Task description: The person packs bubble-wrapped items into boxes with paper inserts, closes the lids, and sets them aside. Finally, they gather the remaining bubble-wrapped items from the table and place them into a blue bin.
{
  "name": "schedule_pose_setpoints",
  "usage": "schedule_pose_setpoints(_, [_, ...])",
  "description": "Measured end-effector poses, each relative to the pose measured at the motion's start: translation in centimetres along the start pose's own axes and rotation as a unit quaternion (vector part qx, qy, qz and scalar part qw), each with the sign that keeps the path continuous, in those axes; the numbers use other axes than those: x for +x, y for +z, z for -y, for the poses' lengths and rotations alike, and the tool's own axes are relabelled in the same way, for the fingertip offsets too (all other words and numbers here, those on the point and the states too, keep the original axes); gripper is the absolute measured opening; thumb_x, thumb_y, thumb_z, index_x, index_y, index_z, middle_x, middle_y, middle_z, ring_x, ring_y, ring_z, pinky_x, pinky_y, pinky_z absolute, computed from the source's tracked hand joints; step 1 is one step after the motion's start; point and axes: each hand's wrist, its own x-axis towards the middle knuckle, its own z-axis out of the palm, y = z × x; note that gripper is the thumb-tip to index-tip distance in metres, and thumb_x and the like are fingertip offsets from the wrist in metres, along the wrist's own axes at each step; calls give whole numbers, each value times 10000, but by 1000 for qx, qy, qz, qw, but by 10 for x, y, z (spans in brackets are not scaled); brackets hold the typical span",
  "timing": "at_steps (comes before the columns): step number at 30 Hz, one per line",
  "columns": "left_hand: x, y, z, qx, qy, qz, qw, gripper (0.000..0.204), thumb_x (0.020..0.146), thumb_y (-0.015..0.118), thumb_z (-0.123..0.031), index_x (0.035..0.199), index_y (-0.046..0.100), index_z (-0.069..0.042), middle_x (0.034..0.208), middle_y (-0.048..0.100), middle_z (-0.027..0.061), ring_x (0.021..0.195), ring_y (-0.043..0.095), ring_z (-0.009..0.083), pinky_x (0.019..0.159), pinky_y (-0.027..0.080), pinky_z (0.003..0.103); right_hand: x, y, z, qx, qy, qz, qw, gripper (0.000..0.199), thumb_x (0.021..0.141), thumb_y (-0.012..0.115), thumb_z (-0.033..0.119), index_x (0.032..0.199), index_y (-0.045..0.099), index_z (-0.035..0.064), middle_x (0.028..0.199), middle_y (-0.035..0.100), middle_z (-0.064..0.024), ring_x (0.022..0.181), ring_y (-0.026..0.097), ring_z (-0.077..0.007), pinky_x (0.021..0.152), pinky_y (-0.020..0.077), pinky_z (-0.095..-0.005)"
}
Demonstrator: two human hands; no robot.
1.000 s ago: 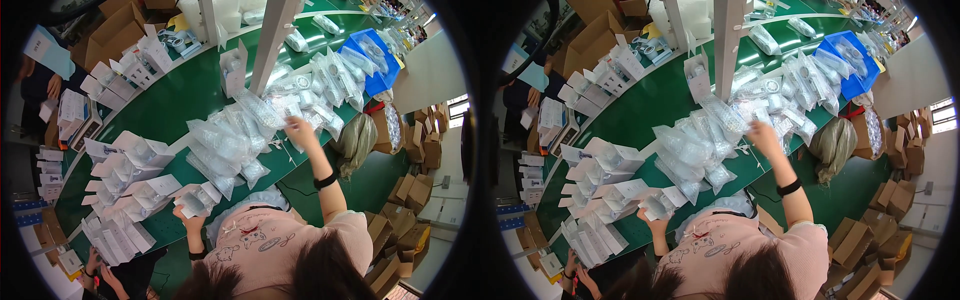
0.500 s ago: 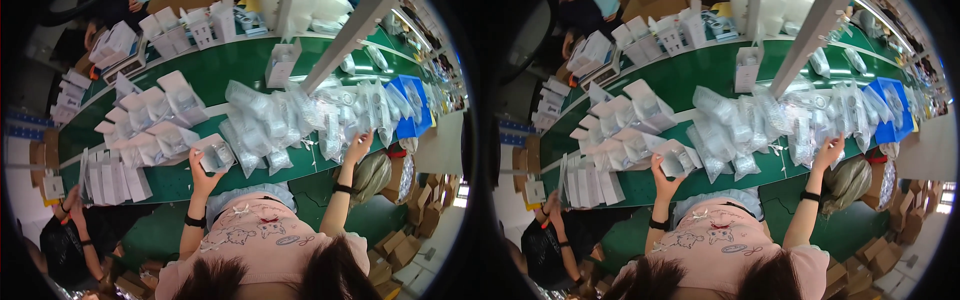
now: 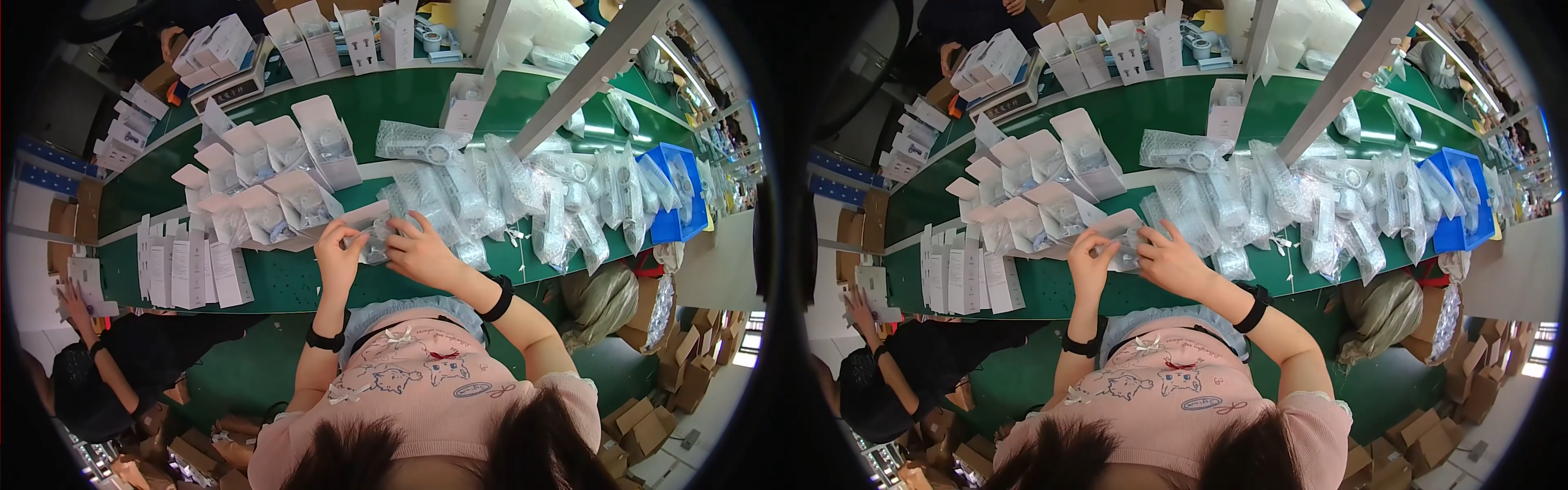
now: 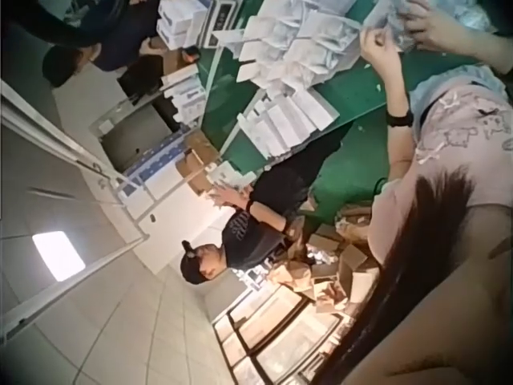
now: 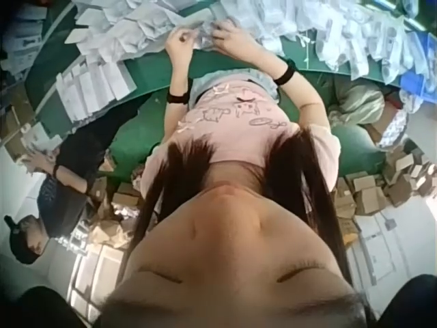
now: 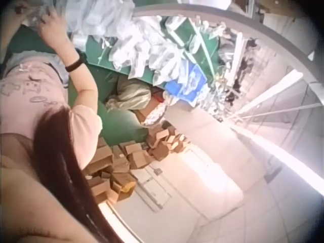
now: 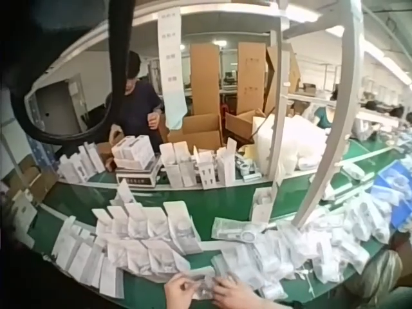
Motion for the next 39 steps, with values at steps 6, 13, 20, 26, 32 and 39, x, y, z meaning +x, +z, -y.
schedule_pose_setpoints(6, [-2, 4, 16, -92, 83, -17, 992, 135, 637, 661, -32, 673, 540, 15, 951, 588, 113, 647, 540, 146, 497, 369, 236, -10, 15, -21, 203, 10, -122, 972, 670, 583, 720, 129, 1177, 414, 80, 1184, 408, -129, 1168, 325, -283, 962, 283, -397])
schedule_pose_setpoints(13, [-5, -24, -10, 15, 212, -139, 967, 126, 669, 619, 6, 745, 520, -2, 1026, 547, 122, 888, 522, 182, 694, 424, 256, 20, 47, -37, 456, 212, -25, 864, 926, 593, 732, 132, 1307, 149, 49, 1238, 357, -173, 1172, 339, -298, 976, 267, -364])
schedule_pose_setpoints(20, [-7, -147, 69, 129, 91, -387, 908, 275, 710, 552, 42, 964, 468, -19, 1135, 431, 124, 989, 457, 227, 779, 410, 296, 84, 67, -75, 412, 176, -114, 887, 914, 572, 721, 71, 1294, 165, 6, 1226, 362, -226, 1163, 356, -337, 946, 319, -350])
schedule_pose_setpoints(26, [-19, -200, 108, 226, -24, -437, 870, 283, 692, 558, 46, 956, 468, -5, 1172, 398, 127, 1012, 442, 235, 762, 418, 309, 85, 25, -85, 133, 209, 70, 966, 839, 591, 690, 68, 1264, 203, -51, 1183, 388, -269, 1105, 383, -400, 913, 359, -390])
schedule_pose_setpoints(32, [-3, -200, 118, 220, -45, -444, 868, 288, 697, 554, 42, 966, 470, -17, 1177, 395, 126, 1023, 432, 247, 766, 413, 314, 133, 59, -169, -84, 143, 50, 985, 619, 634, 633, 99, 1162, 355, -67, 995, 484, -239, 927, 492, -380, 775, 432, -421])
schedule_pose_setpoints(39, [11, -206, 115, 229, -65, -443, 865, 308, 685, 578, 6, 973, 474, -23, 1186, 387, 134, 1065, 383, 280, 832, 373, 367, 154, 122, -193, -43, 250, 169, 953, 464, 633, 611, 113, 1041, 420, 2, 1002, 469, -172, 966, 476, -334, 792, 432, -409])
